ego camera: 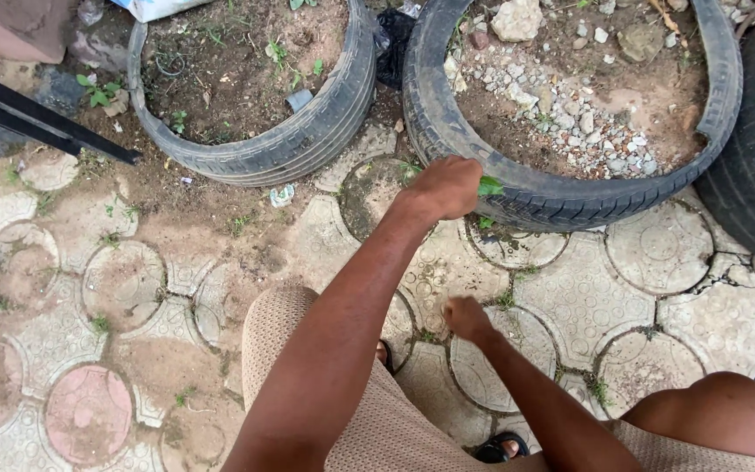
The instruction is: Removing weeds from multiple tire-based planters in a backyard setting.
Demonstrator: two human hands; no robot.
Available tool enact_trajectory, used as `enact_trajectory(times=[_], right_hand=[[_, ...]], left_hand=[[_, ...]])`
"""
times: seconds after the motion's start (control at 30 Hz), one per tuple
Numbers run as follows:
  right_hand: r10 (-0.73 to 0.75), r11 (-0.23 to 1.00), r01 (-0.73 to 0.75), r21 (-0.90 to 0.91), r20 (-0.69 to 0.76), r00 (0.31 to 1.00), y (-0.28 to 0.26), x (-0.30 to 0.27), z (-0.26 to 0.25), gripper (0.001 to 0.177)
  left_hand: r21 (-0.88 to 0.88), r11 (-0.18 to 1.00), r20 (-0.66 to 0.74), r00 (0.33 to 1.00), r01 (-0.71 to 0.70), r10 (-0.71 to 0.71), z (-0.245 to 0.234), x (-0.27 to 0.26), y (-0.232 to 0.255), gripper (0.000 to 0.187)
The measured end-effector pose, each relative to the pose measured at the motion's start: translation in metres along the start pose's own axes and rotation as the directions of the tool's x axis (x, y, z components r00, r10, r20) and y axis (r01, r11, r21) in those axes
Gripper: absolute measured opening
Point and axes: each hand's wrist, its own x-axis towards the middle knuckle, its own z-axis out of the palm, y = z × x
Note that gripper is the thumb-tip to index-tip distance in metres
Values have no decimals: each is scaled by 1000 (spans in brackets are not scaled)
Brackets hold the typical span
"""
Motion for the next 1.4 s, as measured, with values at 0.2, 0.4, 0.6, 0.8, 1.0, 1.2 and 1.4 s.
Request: enact_trajectory(times=[0.2, 0.4, 0.6, 0.8, 1.0, 1.2, 1.4], right_hand=[[102, 753, 54, 656, -197, 975, -132, -46, -199, 25], [-31, 830, 261, 492, -427, 904, -129, -54, -233, 19], [-82, 688, 369, 626, -437, 896, -149, -72, -246, 23], [9, 700, 312, 643, -445, 896, -151, -83, -264, 23], [93, 428, 385, 818, -464, 881, -147, -83, -270, 31], [38, 993, -52, 103, 139, 990, -89, -34, -90, 35], [-24, 940, 80, -333, 168, 985, -91, -53, -3, 41]], left_hand=[[60, 998, 77, 996, 28, -33, 5, -4, -4, 19], [40, 984, -31, 984, -174, 175, 22, 1, -8, 7], [-73, 997, 87, 996, -16, 22, -1, -14, 3, 25], [90, 995, 41, 998, -41, 37, 17, -5, -7, 18], [32, 999, -143, 990, -2, 6, 9, -4, -11, 9], [77, 997, -55, 998, 12, -8, 18, 5, -19, 10], [3, 998, -114, 991, -70, 70, 11, 0, 0, 15]])
